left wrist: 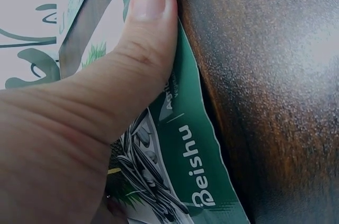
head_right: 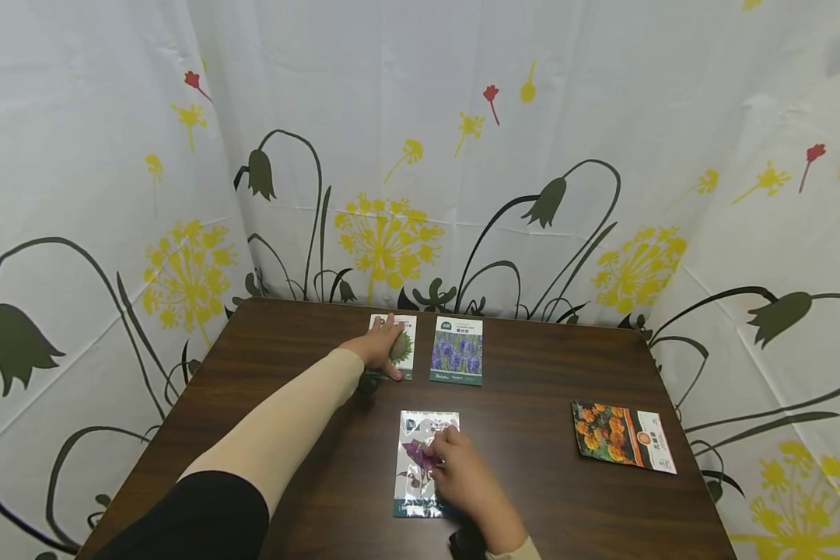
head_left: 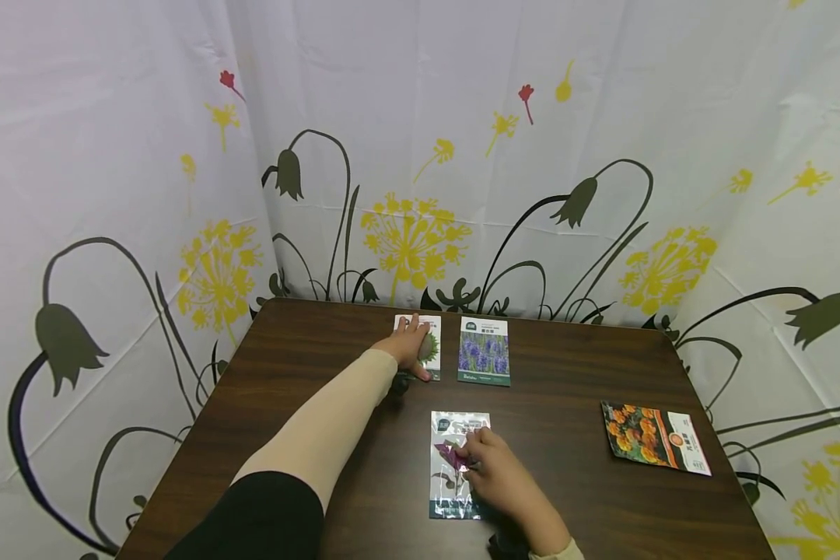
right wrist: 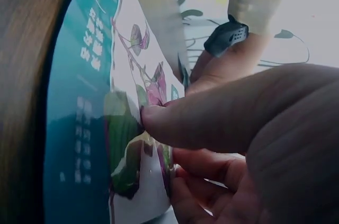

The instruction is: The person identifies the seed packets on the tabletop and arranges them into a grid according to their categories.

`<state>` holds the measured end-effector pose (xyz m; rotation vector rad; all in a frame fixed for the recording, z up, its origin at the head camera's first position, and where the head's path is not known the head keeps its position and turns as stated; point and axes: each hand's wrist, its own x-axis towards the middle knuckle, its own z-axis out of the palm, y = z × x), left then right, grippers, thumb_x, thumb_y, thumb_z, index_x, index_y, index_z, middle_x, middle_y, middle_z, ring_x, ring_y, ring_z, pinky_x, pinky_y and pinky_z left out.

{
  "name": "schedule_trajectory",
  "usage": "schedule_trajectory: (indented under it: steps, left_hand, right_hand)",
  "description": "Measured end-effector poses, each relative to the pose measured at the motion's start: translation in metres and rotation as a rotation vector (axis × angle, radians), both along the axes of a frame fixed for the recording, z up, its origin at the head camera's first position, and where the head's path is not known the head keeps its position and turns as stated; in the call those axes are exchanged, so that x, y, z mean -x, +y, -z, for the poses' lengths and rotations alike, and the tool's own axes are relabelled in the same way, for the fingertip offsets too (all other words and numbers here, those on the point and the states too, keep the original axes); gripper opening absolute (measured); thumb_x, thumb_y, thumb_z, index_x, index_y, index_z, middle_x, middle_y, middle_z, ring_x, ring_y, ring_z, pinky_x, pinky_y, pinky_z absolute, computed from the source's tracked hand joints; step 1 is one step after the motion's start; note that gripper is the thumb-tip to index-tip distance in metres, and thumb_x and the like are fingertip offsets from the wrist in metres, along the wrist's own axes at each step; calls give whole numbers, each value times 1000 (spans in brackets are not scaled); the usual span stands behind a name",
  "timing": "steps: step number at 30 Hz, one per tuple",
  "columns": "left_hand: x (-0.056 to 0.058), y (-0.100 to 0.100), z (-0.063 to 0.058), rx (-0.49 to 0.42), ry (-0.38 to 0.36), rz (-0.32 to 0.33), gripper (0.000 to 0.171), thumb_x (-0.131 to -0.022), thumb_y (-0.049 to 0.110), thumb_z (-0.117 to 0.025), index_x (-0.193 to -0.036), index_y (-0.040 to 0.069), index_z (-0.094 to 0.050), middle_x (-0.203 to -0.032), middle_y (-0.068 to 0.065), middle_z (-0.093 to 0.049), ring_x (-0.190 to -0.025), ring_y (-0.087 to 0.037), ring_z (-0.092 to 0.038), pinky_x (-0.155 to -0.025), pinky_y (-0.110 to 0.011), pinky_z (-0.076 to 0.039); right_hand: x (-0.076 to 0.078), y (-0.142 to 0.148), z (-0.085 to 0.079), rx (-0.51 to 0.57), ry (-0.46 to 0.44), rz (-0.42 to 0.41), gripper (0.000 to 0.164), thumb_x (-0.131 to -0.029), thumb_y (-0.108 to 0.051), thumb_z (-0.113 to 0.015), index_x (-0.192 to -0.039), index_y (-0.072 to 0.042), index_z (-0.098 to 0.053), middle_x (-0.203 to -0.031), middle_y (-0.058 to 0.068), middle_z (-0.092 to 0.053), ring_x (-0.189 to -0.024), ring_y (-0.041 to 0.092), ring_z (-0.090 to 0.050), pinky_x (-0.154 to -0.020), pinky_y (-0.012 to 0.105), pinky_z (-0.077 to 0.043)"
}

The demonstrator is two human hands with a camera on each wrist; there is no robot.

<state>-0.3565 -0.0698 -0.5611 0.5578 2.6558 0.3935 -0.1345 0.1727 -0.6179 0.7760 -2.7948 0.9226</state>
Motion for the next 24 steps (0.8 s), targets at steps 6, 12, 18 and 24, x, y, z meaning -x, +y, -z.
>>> schedule_trajectory:
  steps: [6, 12, 18, 24]
  left_hand:
    - [-1, -1, 3, 3, -3, 7, 125, -82, 41, -97, -174, 6, -20, -182, -29, -1, -168, -54, -4, -134, -64, -24]
    - [2, 0, 6, -2, 7, 8, 126, -80, 41, -98, -174, 6, -21, -182, -30, -3, -168, -54, -4, -134, -64, -25]
    - [6, 1, 9, 20, 0, 2, 130, -78, 44, -99, -175, 7, -20, -181, -30, -2, -168, -54, -4, -133, -64, -27]
    - [8, 2, 9, 34, -1, -7, 130, -78, 45, -99, -175, 9, -20, -182, -27, -2, -169, -52, -3, -133, -64, -27]
  right_hand:
    - [1, -10, 6, -3, -39, -34, 37, -81, -14, -94, -115, -8, -80, -121, 6, -66, -113, 25, -66, -101, 48, -60]
    - [2, -20, 11, -21, -36, -52, 50, -79, -20, -97, -123, -7, -78, -134, 15, -66, -125, 34, -65, -108, 54, -56]
    - [5, -29, 9, 18, -55, -93, 53, -81, -15, -95, -129, -4, -77, -138, 17, -64, -129, 35, -63, -110, 55, -55]
    - [9, -41, 8, 17, -77, -126, 56, -83, -18, -95, -134, -5, -76, -142, 17, -63, -134, 37, -61, -115, 55, -52]
